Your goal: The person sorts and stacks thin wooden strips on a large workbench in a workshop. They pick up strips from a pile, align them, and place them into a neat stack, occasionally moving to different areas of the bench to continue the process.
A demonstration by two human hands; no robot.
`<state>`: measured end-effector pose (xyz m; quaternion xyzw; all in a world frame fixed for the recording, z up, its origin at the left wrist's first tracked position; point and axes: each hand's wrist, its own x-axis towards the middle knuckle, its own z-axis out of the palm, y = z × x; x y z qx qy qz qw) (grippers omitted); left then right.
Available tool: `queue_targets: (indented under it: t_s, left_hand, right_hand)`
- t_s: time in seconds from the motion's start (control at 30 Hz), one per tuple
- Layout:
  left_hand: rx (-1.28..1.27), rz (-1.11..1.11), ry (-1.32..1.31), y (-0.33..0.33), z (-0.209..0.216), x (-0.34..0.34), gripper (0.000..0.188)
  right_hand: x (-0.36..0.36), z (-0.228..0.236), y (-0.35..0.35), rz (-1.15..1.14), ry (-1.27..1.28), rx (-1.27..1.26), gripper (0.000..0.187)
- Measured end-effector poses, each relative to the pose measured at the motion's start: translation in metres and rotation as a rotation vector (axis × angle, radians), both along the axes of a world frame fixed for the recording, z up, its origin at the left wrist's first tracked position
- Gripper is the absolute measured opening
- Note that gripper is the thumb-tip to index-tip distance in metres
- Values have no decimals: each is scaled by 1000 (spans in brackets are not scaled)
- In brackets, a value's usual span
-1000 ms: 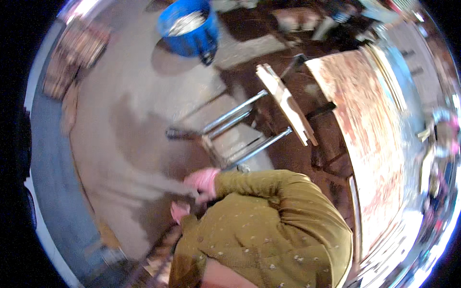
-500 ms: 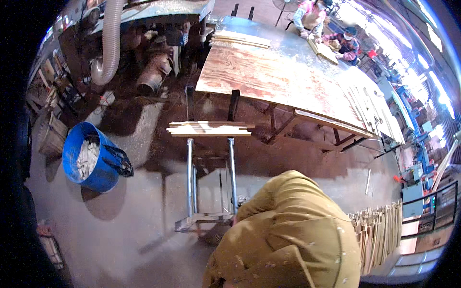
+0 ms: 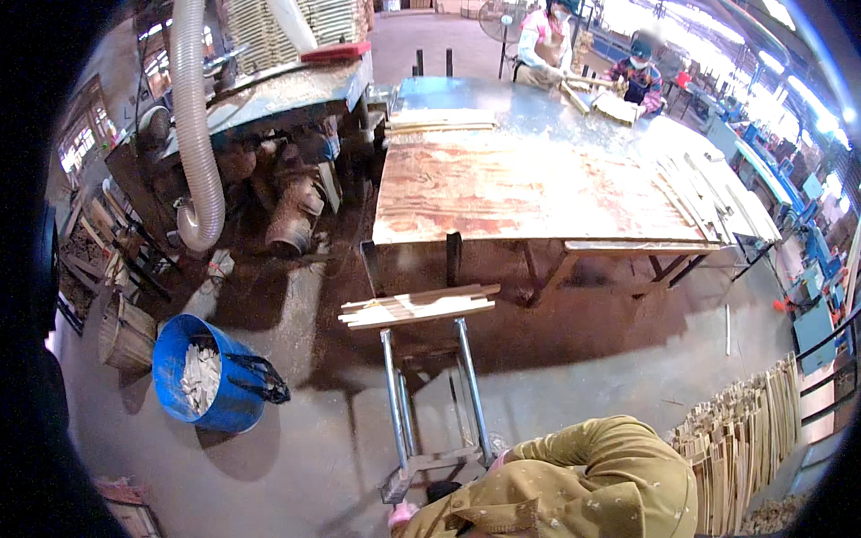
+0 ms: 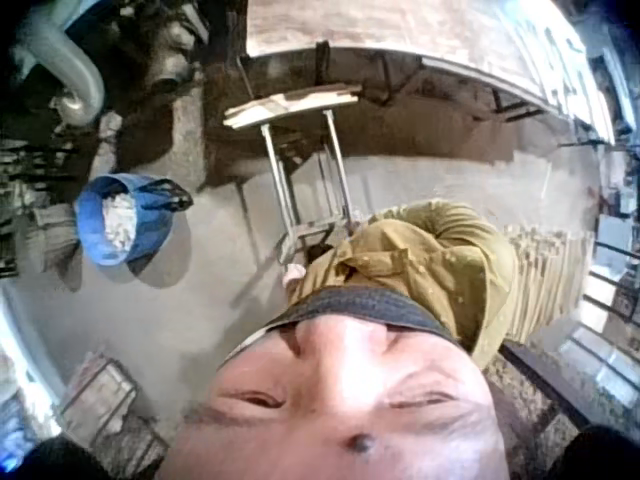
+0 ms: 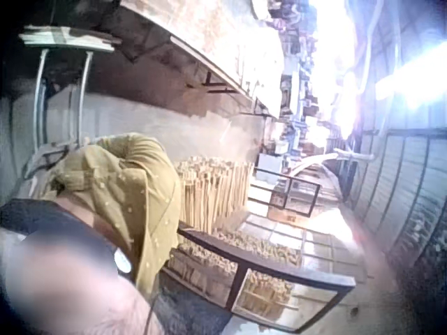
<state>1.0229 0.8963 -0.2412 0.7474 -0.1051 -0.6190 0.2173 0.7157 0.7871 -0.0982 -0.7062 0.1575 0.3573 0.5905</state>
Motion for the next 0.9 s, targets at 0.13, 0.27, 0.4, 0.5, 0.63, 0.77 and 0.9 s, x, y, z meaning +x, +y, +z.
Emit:
queue_targets:
  t_s: [0.13, 0.27, 0.4, 0.5, 0.63, 0.77, 0.9]
  left_hand:
    - [7, -128, -25, 6, -10, 24, 31]
    - [-80, -247, -62, -12, -32, 76, 30]
    - [-178, 75, 16, -3, -53, 201, 26]
    - [-114, 437, 459, 23, -24, 302, 20]
    - [-9, 132, 138, 106, -14, 450, 32]
    - [60, 381, -325, 157, 28, 521, 37]
    - [-69, 781, -1, 86, 97, 585, 23]
  right_hand:
    - [-6, -5, 12, -95, 7, 65, 53]
    - [-37, 0, 33, -353, 329, -50, 51]
    - [36, 111, -15, -424, 850, -632, 38]
    - [83, 135, -6, -939, 839, -863, 41]
    - [227, 166, -58, -523, 704, -771, 45]
    - [365, 152, -89, -551, 305, -901, 42]
    - [521, 109, -120, -691, -199, -915, 39]
